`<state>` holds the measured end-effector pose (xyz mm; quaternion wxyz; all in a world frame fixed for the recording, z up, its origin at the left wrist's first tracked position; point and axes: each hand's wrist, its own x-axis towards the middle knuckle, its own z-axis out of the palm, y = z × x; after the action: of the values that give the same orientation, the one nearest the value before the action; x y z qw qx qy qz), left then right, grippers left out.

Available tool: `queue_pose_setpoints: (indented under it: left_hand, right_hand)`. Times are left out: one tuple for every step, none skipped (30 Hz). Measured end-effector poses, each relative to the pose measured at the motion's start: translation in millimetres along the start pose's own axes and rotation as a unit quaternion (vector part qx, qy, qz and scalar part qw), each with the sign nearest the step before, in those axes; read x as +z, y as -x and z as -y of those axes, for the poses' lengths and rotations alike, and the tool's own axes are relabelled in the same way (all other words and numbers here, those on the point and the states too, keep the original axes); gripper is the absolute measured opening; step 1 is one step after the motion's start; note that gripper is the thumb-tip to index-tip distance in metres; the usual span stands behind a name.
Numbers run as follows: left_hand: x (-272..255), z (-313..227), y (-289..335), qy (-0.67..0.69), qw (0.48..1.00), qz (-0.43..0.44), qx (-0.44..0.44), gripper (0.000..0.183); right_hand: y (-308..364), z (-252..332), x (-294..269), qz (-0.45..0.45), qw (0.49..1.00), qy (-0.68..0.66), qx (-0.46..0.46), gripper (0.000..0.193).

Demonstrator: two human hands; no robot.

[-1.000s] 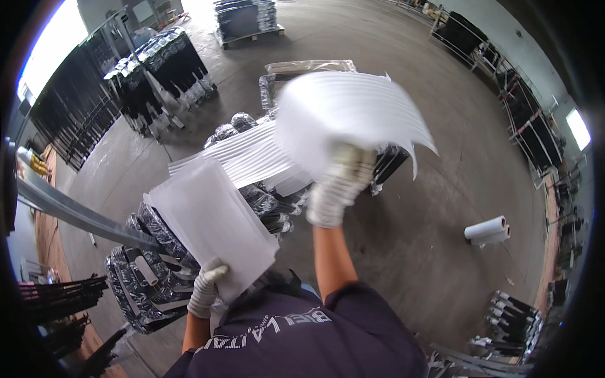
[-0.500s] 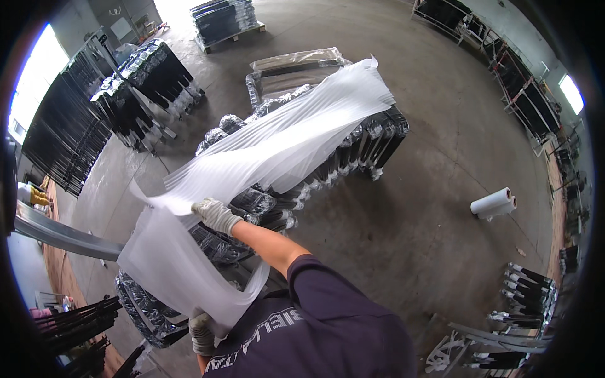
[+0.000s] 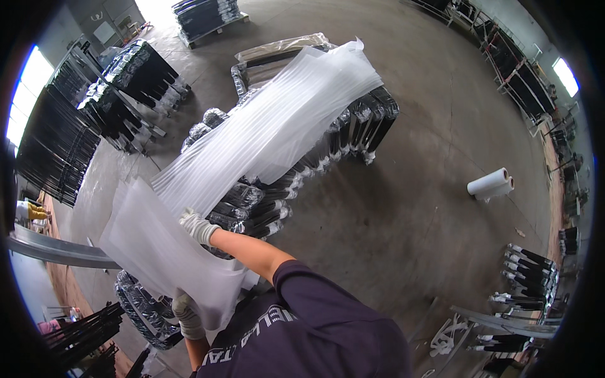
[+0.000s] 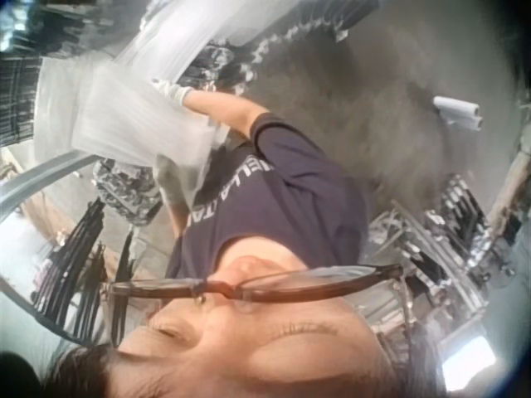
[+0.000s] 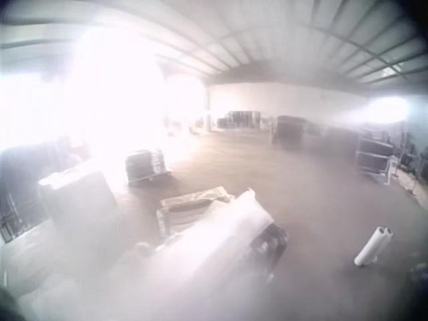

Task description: The person wraps the ends of long black metal poles hanging from a rack using white foam sheets and clear plastic wrap, then gathers additional foam sheets from a stack on a pallet.

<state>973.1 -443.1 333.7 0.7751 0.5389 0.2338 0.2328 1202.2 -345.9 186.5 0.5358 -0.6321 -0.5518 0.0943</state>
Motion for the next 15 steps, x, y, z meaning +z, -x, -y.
queue_pose_setpoints:
  left_hand:
    - [-6.0,3.9,0.4,-0.011,1.0,0.009,0.005,0.047]
    - [-11.6,7.9,0.9,-0.023,1.0,0.018,0.011,0.047]
    - [-7.0,4.8,-2.0,-0.023,1.0,0.008,0.002,0.047]
    - [3.2,-4.1,-2.5,-0.011,1.0,-0.015,-0.01,0.047]
    - [17.3,-14.8,-5.4,0.001,0.999,-0.029,-0.02,0.048]
    - [50.7,-34.3,-11.3,0.023,0.998,-0.041,-0.032,0.048]
    - [73.3,-47.7,-17.0,0.042,0.997,-0.048,-0.043,0.048]
    - [77.2,-50.8,-21.6,0.038,0.998,-0.041,-0.042,0.048]
    - [71.2,-51.2,-19.2,0.035,0.997,-0.054,-0.041,0.048]
    - [74.3,-51.8,-21.0,0.032,0.997,-0.049,-0.043,0.048]
    - [81.7,-54.9,-23.6,0.039,0.997,-0.047,-0.053,0.048]
    - [94.1,-59.4,-29.4,0.047,0.996,-0.041,-0.059,0.048]
    - [97.7,-59.3,-32.5,0.056,0.995,-0.048,-0.061,0.048]
    - [91.7,-52.6,-36.5,0.045,0.995,-0.038,-0.076,0.047]
    - [76.0,-42.0,-39.1,0.032,0.995,-0.029,-0.09,0.047]
  right_hand:
    - [2.9,6.8,-4.5,0.068,0.993,0.093,0.022,0.026]
    - [6.4,12.7,-10.0,0.113,0.982,0.146,0.027,0.027]
    - [9.0,24.3,-18.6,0.131,0.978,0.159,0.021,0.028]
    - [9.6,53.2,-56.1,0.129,0.986,0.107,-0.022,0.028]
    - [12.2,79.5,-108.3,0.136,0.99,0.006,0.047,0.028]
    - [14.9,91.4,-145.4,0.131,0.98,-0.091,0.115,0.028]
    - [33.9,56.3,-162.7,-0.062,0.893,-0.408,0.179,0.021]
    - [51.5,21.9,-176.4,-0.259,0.696,-0.659,0.119,0.019]
    - [60.9,28.8,-218.5,-0.356,0.613,-0.699,0.09,0.016]
    - [74.6,0.5,-243.4,-0.47,0.686,-0.543,0.117,0.019]
    - [88.6,-30.6,-265.1,-0.565,0.731,-0.311,0.223,0.024]
    - [102.8,-60.6,-287.2,-0.621,0.695,-0.116,0.342,0.03]
    - [99.8,-59.6,-307.6,-0.631,0.656,-0.177,0.375,0.037]
    - [100.7,-68.3,-329.3,-0.595,0.651,-0.206,0.425,0.046]
    - [101.4,-81.5,-344.9,-0.555,0.642,-0.238,0.473,0.056]
